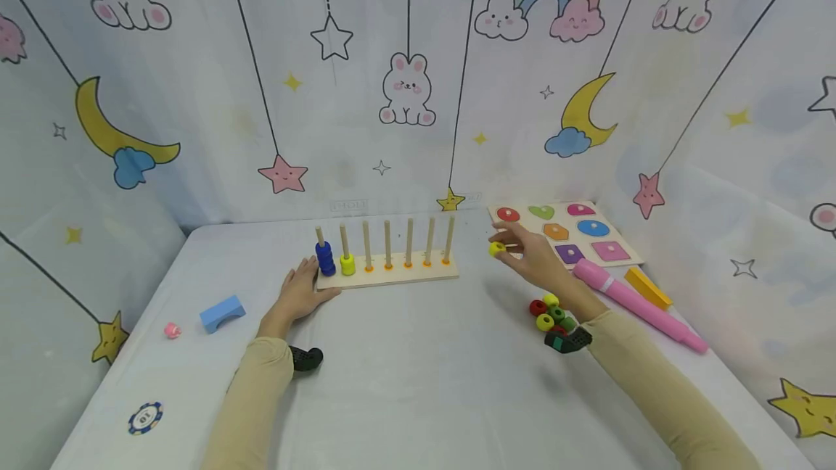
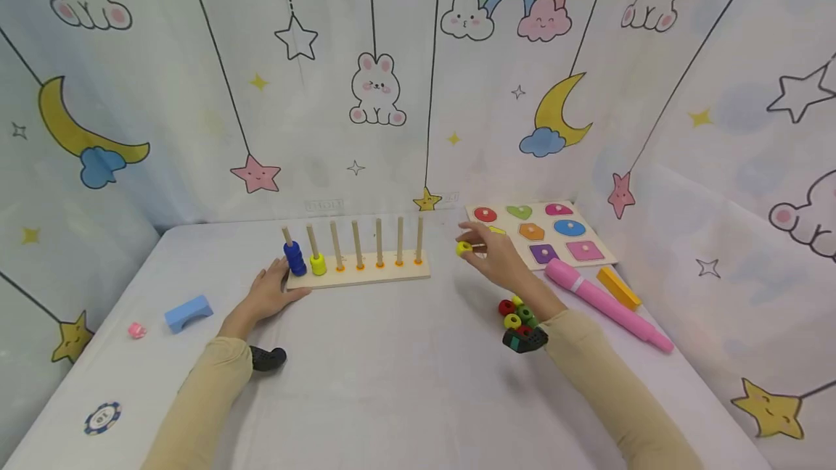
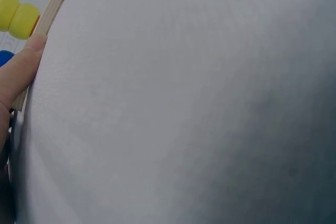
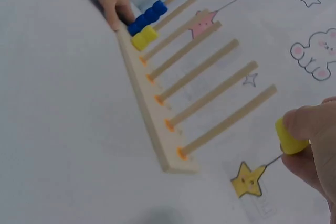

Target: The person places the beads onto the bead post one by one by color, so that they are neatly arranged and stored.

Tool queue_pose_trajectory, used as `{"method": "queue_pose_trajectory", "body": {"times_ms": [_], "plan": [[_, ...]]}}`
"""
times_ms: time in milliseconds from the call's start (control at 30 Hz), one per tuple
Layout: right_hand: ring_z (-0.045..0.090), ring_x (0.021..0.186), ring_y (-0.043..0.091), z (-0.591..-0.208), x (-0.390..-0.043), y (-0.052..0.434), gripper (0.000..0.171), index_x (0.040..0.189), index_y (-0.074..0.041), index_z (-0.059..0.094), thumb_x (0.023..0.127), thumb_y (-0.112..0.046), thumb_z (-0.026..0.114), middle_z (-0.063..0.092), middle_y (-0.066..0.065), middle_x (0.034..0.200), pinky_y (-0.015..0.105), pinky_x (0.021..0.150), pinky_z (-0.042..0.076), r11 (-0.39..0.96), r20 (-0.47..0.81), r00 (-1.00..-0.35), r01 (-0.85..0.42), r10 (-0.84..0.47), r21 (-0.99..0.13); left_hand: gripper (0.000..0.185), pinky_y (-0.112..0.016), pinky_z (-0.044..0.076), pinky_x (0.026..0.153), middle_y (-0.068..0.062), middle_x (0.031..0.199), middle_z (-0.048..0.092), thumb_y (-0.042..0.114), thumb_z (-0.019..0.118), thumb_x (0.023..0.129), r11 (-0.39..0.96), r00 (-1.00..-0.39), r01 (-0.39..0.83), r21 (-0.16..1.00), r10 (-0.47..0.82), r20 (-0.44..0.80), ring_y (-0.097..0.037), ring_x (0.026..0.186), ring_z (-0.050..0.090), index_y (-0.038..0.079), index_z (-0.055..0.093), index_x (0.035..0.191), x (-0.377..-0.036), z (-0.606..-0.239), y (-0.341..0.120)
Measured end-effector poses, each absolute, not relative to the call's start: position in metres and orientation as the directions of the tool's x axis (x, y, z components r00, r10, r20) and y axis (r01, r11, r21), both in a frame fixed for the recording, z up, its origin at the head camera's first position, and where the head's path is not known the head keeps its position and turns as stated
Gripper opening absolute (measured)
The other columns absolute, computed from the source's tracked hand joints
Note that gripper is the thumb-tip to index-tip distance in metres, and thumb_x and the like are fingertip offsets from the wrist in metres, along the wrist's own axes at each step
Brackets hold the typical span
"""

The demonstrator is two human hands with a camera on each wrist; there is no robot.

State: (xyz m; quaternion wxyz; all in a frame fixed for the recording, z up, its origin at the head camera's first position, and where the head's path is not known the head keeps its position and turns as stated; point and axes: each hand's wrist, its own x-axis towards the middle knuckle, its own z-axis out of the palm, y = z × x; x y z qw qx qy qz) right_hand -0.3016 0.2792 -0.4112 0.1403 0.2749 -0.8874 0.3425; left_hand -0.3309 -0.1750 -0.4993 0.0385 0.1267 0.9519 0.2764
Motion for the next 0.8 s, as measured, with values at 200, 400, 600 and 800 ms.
{"method": "queue_pose_trajectory", "body": {"times_ms": [200, 400, 600, 800], "plan": [[0.064, 0.101, 0.023, -0.392, -0.327, 0.24, 0.055, 0.133, -0.007, 0.046, 0.084, -0.004, 0.07, 0.067, 0.009, 0.11, 0.032, 0.085, 0.053, 0.551, 0.541, -0.75, -0.654, -0.381, -0.518, 0.091, -0.053, -0.001, 0.113, -0.028, 0.151, 0.015, 0.046, 0.062, 0.088, 0.816, -0.965, 0.216, 0.536, 0.261, -0.01, -0.041, 0.14, 0.006, -0.009, 0.019, 0.146, -0.331, -0.501, -0.174], [0.064, 0.099, 0.023, -0.385, -0.352, 0.19, 0.051, 0.129, -0.004, 0.048, 0.084, -0.004, 0.071, 0.067, 0.011, 0.106, 0.032, 0.085, 0.053, 0.452, 0.559, -0.72, -0.694, -0.411, -0.561, 0.091, -0.054, -0.001, 0.113, -0.029, 0.151, 0.014, 0.046, 0.062, 0.088, 0.824, -0.965, 0.211, 0.526, 0.26, -0.019, -0.041, 0.14, 0.006, -0.01, 0.019, 0.145, -0.331, -0.498, -0.176], [0.063, 0.101, 0.019, -0.379, -0.365, 0.131, 0.048, 0.129, -0.003, 0.049, 0.085, -0.003, 0.069, 0.066, 0.015, 0.108, 0.025, 0.085, 0.052, 0.376, 0.54, -0.71, -0.701, -0.453, -0.606, 0.09, -0.053, -0.001, 0.113, -0.028, 0.152, 0.014, 0.045, 0.062, 0.088, 0.825, -0.967, 0.21, 0.525, 0.253, -0.01, -0.04, 0.141, 0.006, -0.01, 0.019, 0.145, -0.33, -0.498, -0.178], [0.063, 0.099, 0.014, -0.377, -0.372, 0.086, 0.046, 0.128, -0.002, 0.049, 0.085, -0.001, 0.068, 0.067, 0.009, 0.107, 0.018, 0.083, 0.05, 0.382, 0.521, -0.682, -0.725, -0.513, -0.573, 0.091, -0.053, -0.001, 0.113, -0.027, 0.152, 0.015, 0.046, 0.062, 0.088, 0.831, -0.968, 0.205, 0.517, 0.249, -0.016, -0.04, 0.141, 0.006, -0.009, 0.019, 0.146, -0.33, -0.499, -0.176]]}}
